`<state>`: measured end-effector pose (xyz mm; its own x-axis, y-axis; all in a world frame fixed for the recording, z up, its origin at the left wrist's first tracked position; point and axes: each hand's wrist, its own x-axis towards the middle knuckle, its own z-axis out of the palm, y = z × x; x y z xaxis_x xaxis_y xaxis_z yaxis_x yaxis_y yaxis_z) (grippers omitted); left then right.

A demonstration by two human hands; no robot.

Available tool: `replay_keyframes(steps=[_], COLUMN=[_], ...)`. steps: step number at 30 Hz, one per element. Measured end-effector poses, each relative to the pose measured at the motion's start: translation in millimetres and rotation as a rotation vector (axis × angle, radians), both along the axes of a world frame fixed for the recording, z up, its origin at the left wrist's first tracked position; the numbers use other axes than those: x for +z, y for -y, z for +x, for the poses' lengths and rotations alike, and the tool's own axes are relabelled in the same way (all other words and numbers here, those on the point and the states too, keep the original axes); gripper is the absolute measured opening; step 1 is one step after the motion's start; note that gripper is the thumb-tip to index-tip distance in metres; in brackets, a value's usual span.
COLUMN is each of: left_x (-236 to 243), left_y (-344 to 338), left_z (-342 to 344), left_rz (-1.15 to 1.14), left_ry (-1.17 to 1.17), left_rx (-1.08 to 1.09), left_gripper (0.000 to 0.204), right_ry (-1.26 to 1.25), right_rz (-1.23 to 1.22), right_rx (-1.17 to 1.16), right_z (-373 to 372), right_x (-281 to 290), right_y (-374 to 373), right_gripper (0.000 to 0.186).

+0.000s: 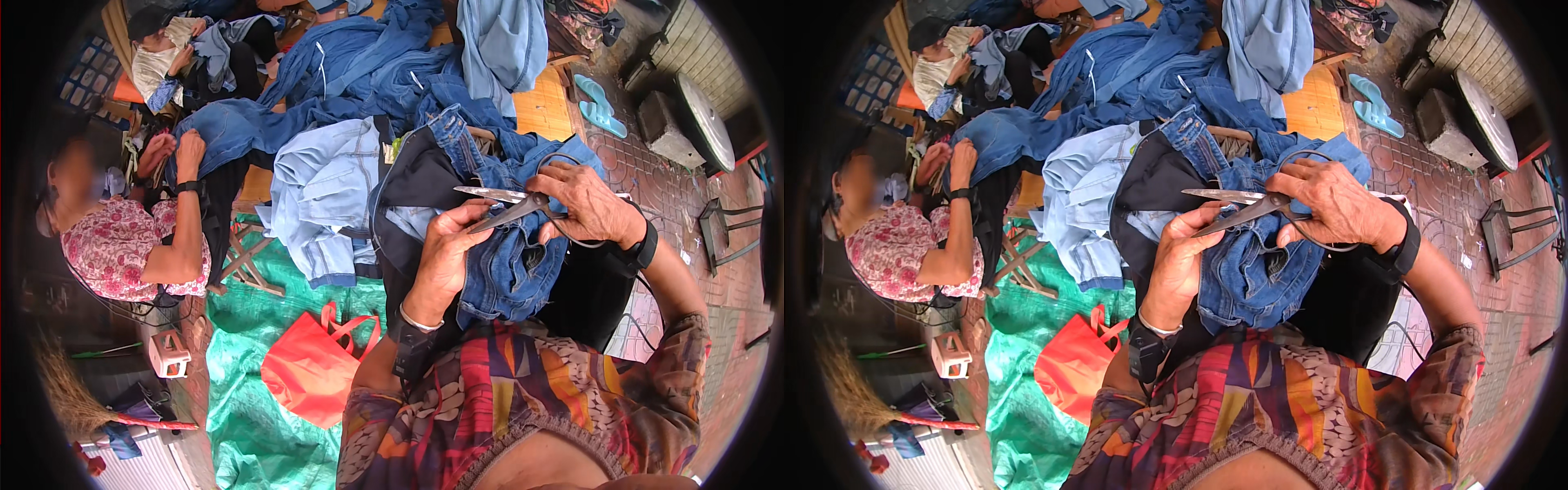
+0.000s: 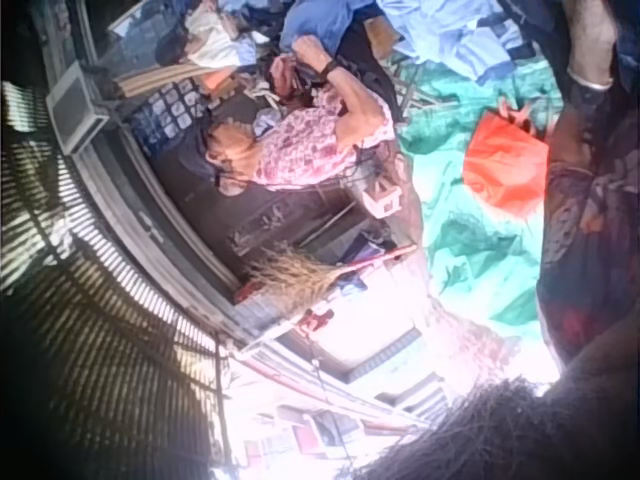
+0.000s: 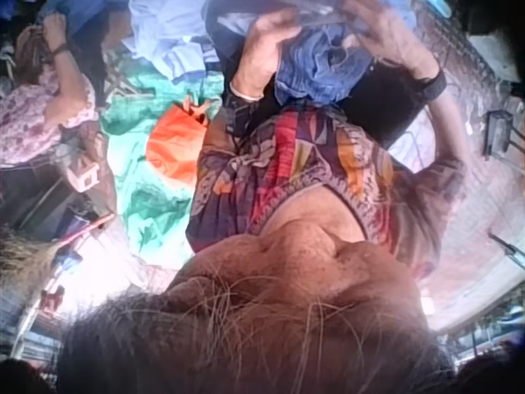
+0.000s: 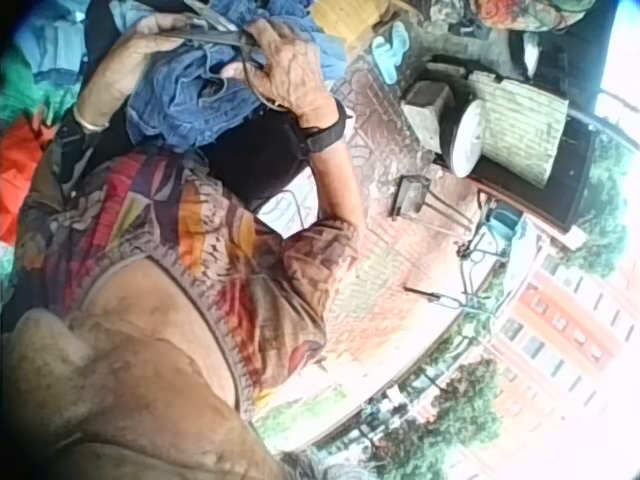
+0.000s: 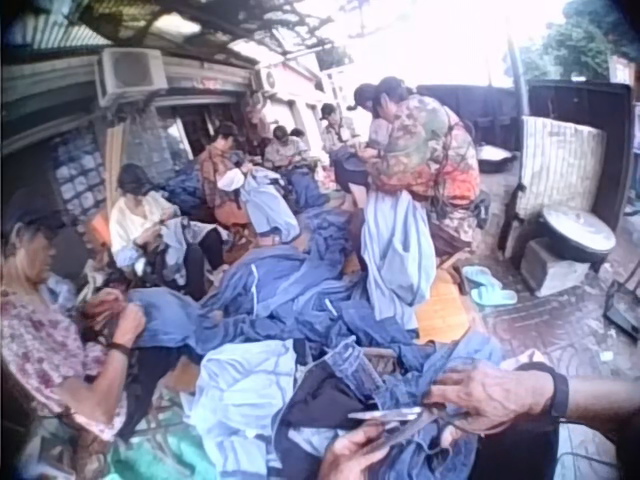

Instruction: Manually inspect and repair seams or remove loose threads from denim jeans using hands and scissors.

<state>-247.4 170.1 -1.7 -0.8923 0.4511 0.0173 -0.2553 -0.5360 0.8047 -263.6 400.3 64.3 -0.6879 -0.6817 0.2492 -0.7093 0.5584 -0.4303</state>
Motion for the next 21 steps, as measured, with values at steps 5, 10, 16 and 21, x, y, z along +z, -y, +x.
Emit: replay_keyframes(steps=[5,10,16,21], left_x=[12.7,12.5,9.8,8.2], left_y=[-3.2,-2.4,-3.3,-5.2], left_z=[2.9,4.4,2.0,0.9], left_rz=[-0.065,-0.067,-0.059,-0.067], left_ry=[-0.009,0.022,0.045,0.042], left_rx=[0.019,0.011,-0.012,-0.008], left_gripper=[0.024,0.024,0.024,0.025], right_ry=[0.005,-0.02,-0.068,-0.079], right_rz=[0.076,0.117,0.172,0.23], right_rx=[-0.022,-0.034,-0.053,-0.076], right_z=[0.1,2.1,5.2,8.2], right_x=[2.8,3.6,5.7,8.8], right_y=[3.7,2.9,0.1,-0.8], right_gripper=[0.059,0.059,0.058,0.056])
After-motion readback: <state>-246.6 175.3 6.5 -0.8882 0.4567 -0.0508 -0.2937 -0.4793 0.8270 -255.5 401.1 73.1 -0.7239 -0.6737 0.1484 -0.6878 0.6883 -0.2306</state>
